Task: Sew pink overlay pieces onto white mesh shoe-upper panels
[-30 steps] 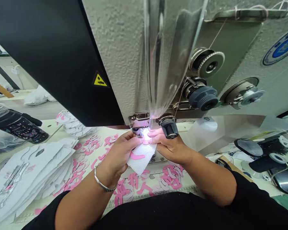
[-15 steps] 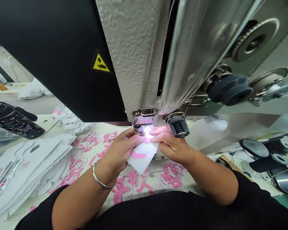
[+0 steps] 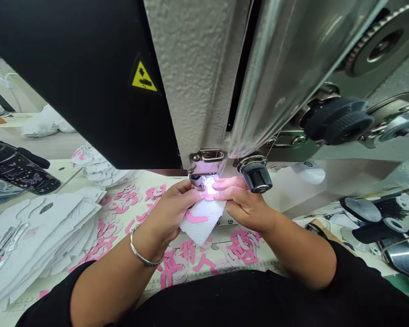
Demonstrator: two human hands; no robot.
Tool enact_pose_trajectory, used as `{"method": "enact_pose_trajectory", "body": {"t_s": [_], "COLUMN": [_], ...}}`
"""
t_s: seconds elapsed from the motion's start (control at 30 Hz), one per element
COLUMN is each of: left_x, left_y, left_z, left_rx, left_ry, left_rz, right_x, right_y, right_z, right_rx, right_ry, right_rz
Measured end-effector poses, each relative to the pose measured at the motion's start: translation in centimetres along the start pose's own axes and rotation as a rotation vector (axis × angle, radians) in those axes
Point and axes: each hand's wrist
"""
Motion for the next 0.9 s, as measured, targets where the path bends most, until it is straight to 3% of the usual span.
{"method": "enact_pose_trajectory", "body": {"t_s": [0.9], "left_x": [0.84], "left_y": [-0.04], "left_z": [-0.03], "left_rx": [-0.050], "left_ry": [-0.020], "left_rz": [-0.006], "right_x": [0.04], "right_y": [-0.37], "right_z": [0.46], "right_rx": [0.063], "right_ry": [-0.064], "right_rz": [-0.045]}}
Point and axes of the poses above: each hand's wrist, its own y-axis away from the middle knuckle, its own z-axis out of the back of the hand, x = y × z, and after that the axes turned 2 degrees about -y, right-handed
